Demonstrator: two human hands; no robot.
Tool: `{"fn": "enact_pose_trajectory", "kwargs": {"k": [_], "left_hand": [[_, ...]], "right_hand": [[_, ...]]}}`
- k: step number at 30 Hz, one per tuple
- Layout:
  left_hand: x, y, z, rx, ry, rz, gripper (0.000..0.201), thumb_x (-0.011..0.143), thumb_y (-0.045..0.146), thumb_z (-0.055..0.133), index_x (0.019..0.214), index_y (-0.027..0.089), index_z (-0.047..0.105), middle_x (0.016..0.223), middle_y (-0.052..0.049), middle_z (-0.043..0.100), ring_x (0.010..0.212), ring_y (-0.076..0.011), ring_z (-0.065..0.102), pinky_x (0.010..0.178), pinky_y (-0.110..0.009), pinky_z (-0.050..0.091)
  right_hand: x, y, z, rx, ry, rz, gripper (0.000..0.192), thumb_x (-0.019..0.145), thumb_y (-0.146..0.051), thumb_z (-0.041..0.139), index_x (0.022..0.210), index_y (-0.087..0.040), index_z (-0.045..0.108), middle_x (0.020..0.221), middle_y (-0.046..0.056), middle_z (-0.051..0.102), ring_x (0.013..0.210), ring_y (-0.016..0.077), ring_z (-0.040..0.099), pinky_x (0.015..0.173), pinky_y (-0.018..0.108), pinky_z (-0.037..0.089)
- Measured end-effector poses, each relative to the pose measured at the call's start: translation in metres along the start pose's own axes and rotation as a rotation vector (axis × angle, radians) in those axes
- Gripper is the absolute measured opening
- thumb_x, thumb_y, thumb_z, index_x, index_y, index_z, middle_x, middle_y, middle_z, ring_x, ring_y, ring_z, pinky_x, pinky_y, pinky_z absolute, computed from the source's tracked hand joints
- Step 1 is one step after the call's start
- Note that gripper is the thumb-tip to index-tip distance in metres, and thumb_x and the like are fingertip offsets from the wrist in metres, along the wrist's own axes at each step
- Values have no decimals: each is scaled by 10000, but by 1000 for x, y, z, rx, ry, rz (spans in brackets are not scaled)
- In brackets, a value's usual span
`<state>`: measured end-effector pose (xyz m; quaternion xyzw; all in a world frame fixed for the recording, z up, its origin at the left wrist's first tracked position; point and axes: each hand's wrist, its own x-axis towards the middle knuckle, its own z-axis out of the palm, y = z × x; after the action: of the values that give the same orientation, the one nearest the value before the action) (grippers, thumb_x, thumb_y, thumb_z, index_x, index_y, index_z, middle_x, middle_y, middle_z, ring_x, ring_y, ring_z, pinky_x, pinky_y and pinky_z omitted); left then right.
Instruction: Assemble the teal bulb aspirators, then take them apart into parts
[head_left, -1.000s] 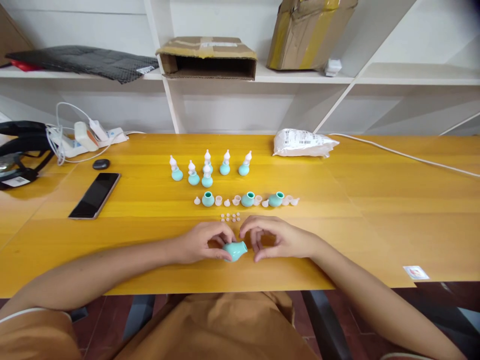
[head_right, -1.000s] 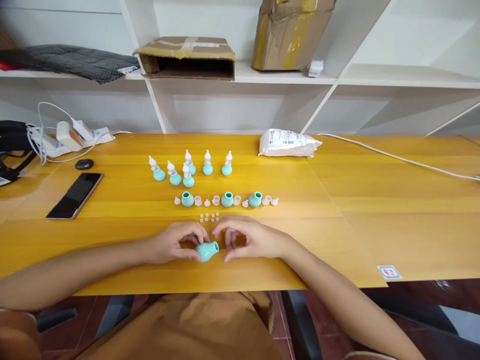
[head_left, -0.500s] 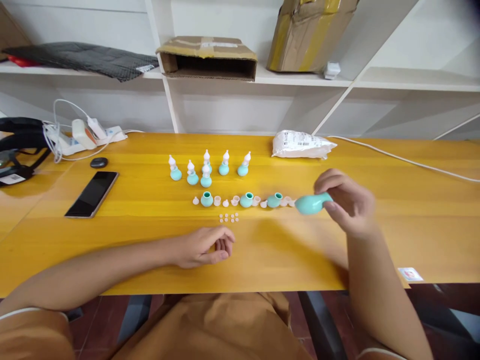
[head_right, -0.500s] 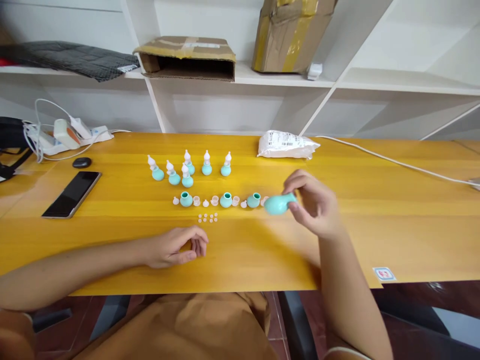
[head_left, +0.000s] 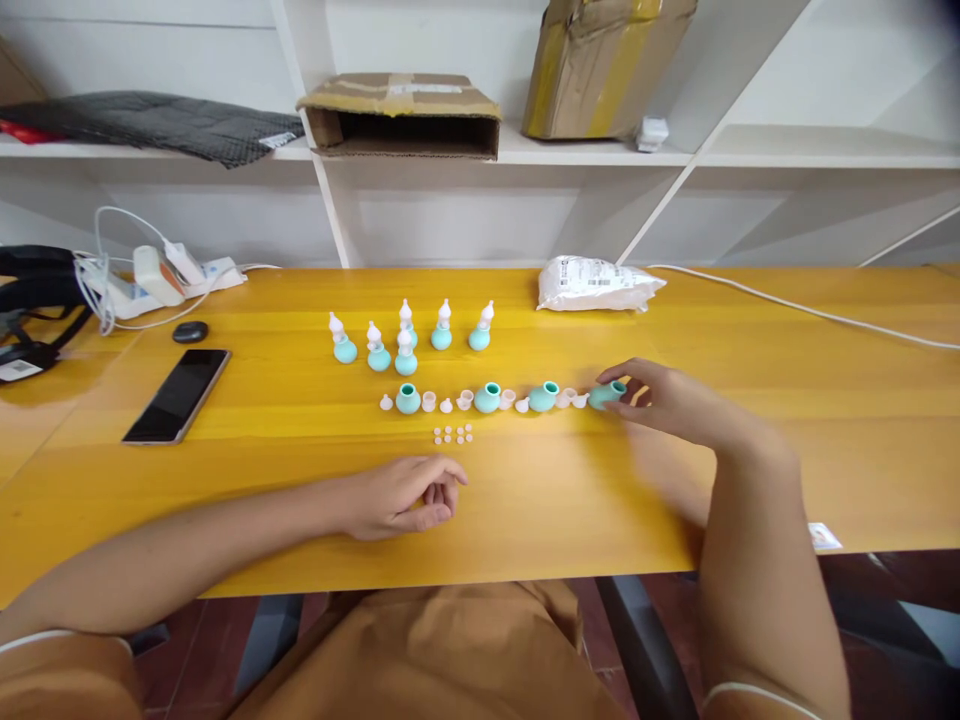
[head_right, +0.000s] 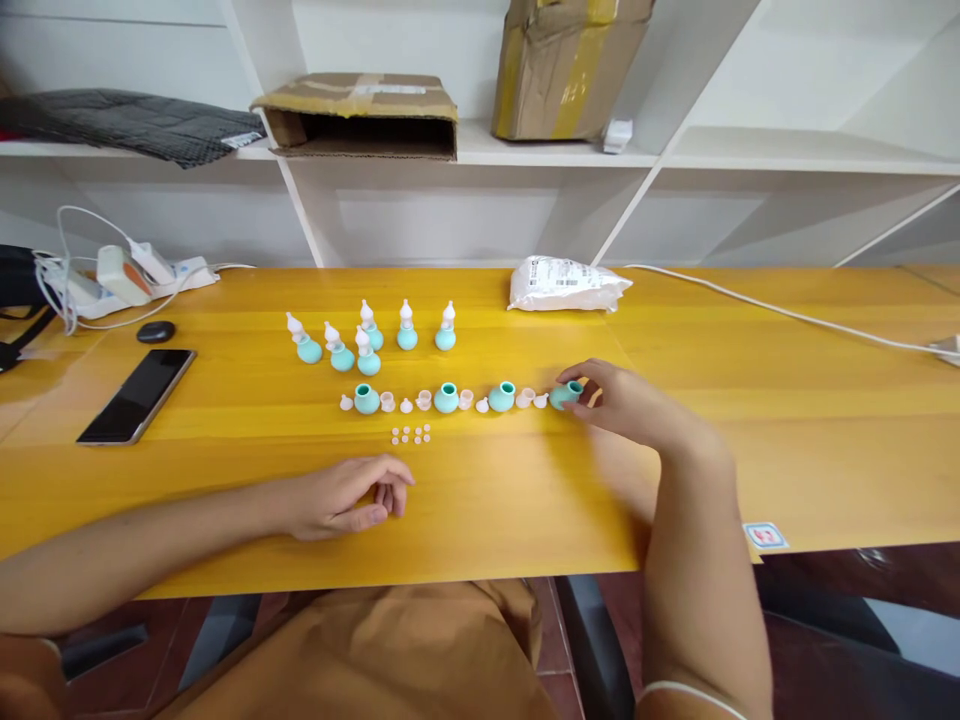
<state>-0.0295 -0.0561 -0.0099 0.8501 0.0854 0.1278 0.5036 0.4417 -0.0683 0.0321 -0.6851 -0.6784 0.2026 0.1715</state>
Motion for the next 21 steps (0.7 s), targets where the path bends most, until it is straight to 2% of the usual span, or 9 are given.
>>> {"fn": "enact_pose_trajectory", "kwargs": {"k": [5,14,16,18,21], "left_hand": [[0,2,-1,16,-4,4,327,1174,428,517,1419,214,487,1124,-98,751,922,-192,690,864,-326,585],[2,6,-2,33,-8,13,335,1177,477,493,1370,204,525,1104,-96,752,918,-196,689,865,-323,572],[4,10,-3,50,-12,11,312,1172,455,499,1347,199,542,1104,-93,752,915,-192,684,862,-315,567],[6,14,-4,91,-12,-6,261,1164,419,520,1292,200,580,1088,-87,752,925,-194,683,856,-307,557],[7,17,-3,172,2,3,131,1132,306,560,1172,208,638,1036,-77,758,944,-207,686,858,-305,543]], "right_hand": [[0,-1,1,-1,-35,-35,386,893,-518,800,1200,-284,787,1084,94,842,870,314,799,762,467,660],[2,4,7,18,-40,-83,334,906,-413,829,1209,-272,805,1079,116,851,830,291,787,720,424,641],[3,7,5,45,-65,-84,395,889,-410,854,1251,-263,799,1099,131,849,861,297,795,725,419,644],[0,10,1,43,-80,-42,535,828,-448,909,1307,-252,774,1088,137,840,891,322,806,718,430,655],[-12,3,-10,-88,-4,70,680,765,-549,927,1338,-235,737,1111,151,817,910,372,813,704,484,659]]}}
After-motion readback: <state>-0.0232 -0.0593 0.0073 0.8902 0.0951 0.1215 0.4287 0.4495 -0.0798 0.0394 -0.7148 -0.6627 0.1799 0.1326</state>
